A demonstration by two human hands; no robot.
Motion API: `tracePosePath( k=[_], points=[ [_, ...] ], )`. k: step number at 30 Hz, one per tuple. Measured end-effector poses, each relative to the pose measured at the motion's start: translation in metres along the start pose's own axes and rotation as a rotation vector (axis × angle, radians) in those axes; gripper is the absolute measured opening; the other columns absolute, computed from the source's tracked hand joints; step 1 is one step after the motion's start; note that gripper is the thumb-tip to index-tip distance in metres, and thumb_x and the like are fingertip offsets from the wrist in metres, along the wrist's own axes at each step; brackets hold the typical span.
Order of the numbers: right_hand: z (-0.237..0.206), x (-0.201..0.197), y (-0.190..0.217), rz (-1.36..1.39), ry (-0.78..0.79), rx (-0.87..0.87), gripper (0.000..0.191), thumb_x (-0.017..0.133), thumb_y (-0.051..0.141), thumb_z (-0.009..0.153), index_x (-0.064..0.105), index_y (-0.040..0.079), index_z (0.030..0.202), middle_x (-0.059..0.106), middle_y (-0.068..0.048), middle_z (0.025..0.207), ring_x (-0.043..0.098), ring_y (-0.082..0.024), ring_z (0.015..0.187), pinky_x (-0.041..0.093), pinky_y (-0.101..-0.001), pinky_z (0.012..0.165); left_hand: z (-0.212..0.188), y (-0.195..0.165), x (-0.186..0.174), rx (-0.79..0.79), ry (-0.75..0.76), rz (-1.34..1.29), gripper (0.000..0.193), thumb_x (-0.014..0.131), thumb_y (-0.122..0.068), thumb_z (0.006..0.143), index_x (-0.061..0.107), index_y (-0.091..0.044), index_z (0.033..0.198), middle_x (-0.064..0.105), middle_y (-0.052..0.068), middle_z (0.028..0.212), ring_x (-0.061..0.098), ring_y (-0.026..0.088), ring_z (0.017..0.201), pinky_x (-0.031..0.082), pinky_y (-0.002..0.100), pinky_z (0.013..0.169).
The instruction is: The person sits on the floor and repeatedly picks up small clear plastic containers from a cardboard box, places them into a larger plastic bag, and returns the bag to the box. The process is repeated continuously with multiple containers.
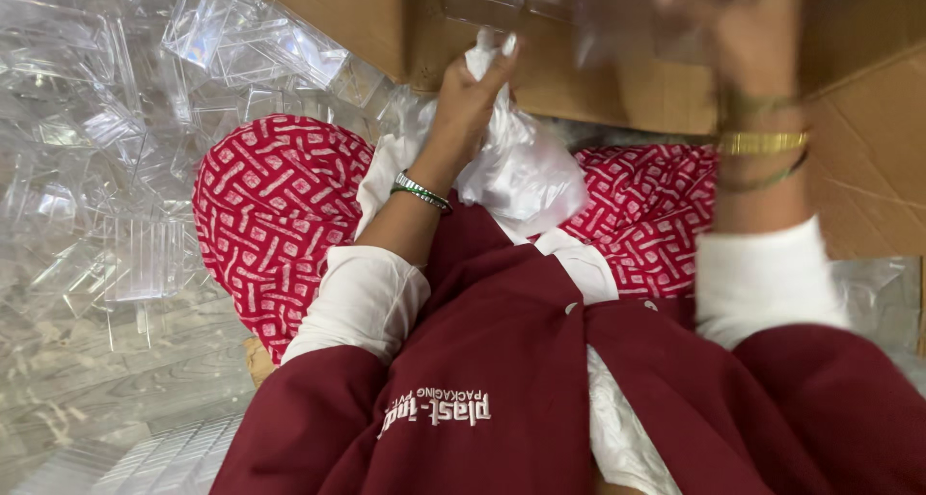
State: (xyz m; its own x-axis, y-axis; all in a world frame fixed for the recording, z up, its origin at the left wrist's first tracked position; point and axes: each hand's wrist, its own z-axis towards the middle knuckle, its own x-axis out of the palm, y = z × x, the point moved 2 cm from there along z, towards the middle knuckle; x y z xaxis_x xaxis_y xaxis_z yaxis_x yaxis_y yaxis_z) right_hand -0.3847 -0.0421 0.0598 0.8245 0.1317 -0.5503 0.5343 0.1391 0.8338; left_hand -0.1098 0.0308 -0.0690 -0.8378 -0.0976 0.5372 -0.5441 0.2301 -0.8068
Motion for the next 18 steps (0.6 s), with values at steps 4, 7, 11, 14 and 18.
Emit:
tracePosePath(
  k=[4, 7, 11, 14, 18],
  points=[
    [-0.065, 0.072, 0.028, 0.880, 0.275, 0.223, 0.034, 0.070, 0.015, 0.103, 0.061, 0.001, 0.132, 0.073, -0.008, 0.108, 0.073, -0.018, 0.098, 0.061, -0.0306, 0.087, -0.009, 0.002, 0.005, -0.048, 0.320, -0.156, 0.060, 0.071, -0.049, 0.092, 0.063, -0.002, 0.129, 0.070, 0.004, 0.119, 0.064, 0.008, 0.107, 0.052, 0.025, 0.090],
    [-0.086, 0.094, 0.042, 0.641, 0.030, 0.163, 0.043, 0.075, 0.018, 0.106, 0.062, -0.002, 0.143, 0.071, -0.009, 0.117, 0.068, -0.016, 0.100, 0.060, -0.0303, 0.086, -0.015, 0.002, 0.007, -0.219, 0.332, -0.213, 0.068, 0.076, -0.045, 0.090, 0.060, 0.000, 0.137, 0.068, 0.011, 0.123, 0.062, 0.019, 0.109, 0.052, 0.039, 0.091],
    [-0.096, 0.087, 0.068, 0.445, 0.084, -0.084, 0.075, 0.079, 0.024, 0.098, 0.034, 0.010, 0.157, 0.063, -0.006, 0.125, 0.064, -0.014, 0.113, 0.057, -0.0270, 0.094, -0.028, -0.008, 0.013, -0.075, 0.383, -0.048, 0.066, 0.078, -0.037, 0.088, 0.058, -0.001, 0.140, 0.067, 0.010, 0.131, 0.061, 0.018, 0.126, 0.047, 0.037, 0.112],
    [-0.102, 0.082, 0.079, 0.473, 0.159, -0.037, 0.070, 0.084, 0.020, 0.096, 0.046, 0.007, 0.154, 0.061, -0.008, 0.132, 0.063, -0.016, 0.119, 0.057, -0.0307, 0.101, -0.041, -0.016, 0.016, -0.017, 0.393, -0.022, 0.067, 0.080, -0.033, 0.086, 0.055, -0.003, 0.140, 0.068, 0.010, 0.128, 0.063, 0.019, 0.122, 0.047, 0.037, 0.111],
    [-0.109, 0.072, 0.085, 0.498, -0.029, -0.144, 0.061, 0.079, 0.009, 0.095, 0.053, 0.004, 0.150, 0.062, -0.009, 0.130, 0.065, -0.017, 0.120, 0.059, -0.0310, 0.104, -0.050, -0.021, 0.011, 0.017, 0.278, -0.049, 0.064, 0.080, -0.030, 0.087, 0.058, 0.002, 0.138, 0.069, 0.012, 0.128, 0.062, 0.021, 0.125, 0.043, 0.037, 0.116]
  ],
)
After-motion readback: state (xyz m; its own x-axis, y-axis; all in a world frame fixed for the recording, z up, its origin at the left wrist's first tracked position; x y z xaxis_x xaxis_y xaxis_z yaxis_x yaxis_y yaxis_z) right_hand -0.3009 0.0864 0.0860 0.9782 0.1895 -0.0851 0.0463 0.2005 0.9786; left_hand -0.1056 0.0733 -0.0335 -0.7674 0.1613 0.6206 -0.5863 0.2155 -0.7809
